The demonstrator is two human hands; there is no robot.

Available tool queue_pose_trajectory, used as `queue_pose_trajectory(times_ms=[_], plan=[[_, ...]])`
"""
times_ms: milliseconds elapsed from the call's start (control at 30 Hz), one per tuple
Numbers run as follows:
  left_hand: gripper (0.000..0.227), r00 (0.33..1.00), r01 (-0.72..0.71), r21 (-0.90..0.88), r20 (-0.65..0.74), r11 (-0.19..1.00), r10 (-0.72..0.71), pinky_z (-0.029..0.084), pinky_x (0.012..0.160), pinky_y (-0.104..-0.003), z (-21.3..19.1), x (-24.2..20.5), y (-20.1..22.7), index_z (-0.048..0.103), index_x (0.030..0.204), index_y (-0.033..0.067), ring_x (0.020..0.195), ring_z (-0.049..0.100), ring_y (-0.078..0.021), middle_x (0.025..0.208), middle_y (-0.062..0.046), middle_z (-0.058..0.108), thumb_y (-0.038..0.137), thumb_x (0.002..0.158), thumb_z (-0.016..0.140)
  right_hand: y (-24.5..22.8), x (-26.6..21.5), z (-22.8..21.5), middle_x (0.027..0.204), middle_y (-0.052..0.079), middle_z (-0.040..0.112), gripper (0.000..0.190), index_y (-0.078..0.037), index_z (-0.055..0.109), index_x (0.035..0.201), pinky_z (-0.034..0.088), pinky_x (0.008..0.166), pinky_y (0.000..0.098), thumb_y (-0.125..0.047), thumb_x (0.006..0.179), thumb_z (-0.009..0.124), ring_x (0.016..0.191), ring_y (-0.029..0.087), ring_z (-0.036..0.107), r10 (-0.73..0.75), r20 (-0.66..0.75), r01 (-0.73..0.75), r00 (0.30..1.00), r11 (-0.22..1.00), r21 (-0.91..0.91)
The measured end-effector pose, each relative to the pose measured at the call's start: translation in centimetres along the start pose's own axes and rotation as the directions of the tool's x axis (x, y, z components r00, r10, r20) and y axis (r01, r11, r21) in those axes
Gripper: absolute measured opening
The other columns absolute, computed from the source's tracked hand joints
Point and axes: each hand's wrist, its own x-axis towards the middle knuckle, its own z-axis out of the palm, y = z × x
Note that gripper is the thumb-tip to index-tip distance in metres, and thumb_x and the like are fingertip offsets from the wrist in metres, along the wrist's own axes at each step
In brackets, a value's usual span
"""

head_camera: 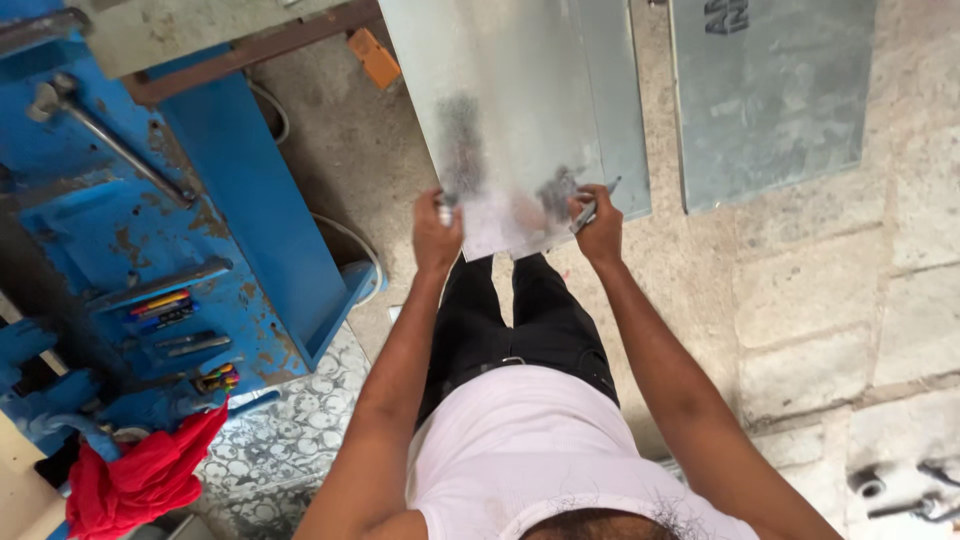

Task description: The person measures and marks a large metal sheet using a ruler and a marker. They repeatedly align the ruler, draw straight lines, and reposition the sheet to mark multiple sections. The sheet is handled and flipped to access different areas for marking.

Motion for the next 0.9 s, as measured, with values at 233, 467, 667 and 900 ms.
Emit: queue_pose_trajectory(times_ms=[233, 467, 667, 900], plan=[[0.083, 0.791, -0.231, -0.099, 0.56, 0.968, 0.246, 0.061, 0.075, -0.05, -1.8, -0.6, 9.5, 0.034, 0.146, 0.0143, 0.093, 0.069, -0.0432, 0.144, -0.022, 0.04, 0.021, 0.078, 0.08, -3.3, -2.0, 4.2, 0.11, 0.01, 0.073, 0.043, -0.003, 0.057, 0.127, 0.059, 0.088, 0.032, -0.014, 0.092, 0.079, 0.103, 0.018, 0.072, -0.196, 0.349, 0.037, 0.916, 0.91, 0.414], [0.078, 0.788, -0.357, -0.088, 0.507, 0.93, 0.35, 0.058, 0.081, -0.048, -0.8, 1.5, 7.1, 0.045, 0.146, 0.0139, 0.109, 0.066, -0.0426, 0.14, -0.02, 0.049, 0.033, 0.082, 0.087, -3.5, -0.6, 3.2, 0.097, 0.009, 0.064, 0.044, 0.0, 0.056, 0.112, 0.055, 0.079, 0.0316, -0.005, 0.085, 0.091, 0.09, 0.018, 0.062, -0.222, 0.283, 0.157, 0.933, 0.959, 0.237], [0.024, 0.909, -0.347, 0.147, 0.295, 0.926, 0.294, 0.058, 0.077, -0.041, -6.2, 9.4, 1.6, 0.076, 0.1, 0.0127, 0.091, 0.071, -0.0241, 0.123, -0.009, 0.065, 0.025, 0.084, 0.088, -2.3, 5.3, 0.3, 0.1, 0.002, 0.064, 0.031, -0.008, 0.056, 0.111, 0.061, 0.074, 0.0267, 0.0, 0.095, 0.081, 0.089, 0.012, 0.066, -0.218, -0.037, 0.221, 0.975, 0.96, 0.17], [0.02, 0.928, -0.368, 0.305, 0.178, 0.878, 0.327, 0.054, 0.073, -0.041, -7.7, 13.1, -0.5, 0.076, 0.1, 0.012, 0.089, 0.068, -0.0289, 0.106, -0.006, 0.066, 0.026, 0.09, 0.087, -0.1, 13.5, 0.0, 0.097, 0.005, 0.068, 0.024, -0.007, 0.06, 0.107, 0.055, 0.065, 0.025, 0.01, 0.098, 0.074, 0.088, 0.013, 0.067, -0.511, -0.172, 0.518, 0.842, 0.855, -0.004]])
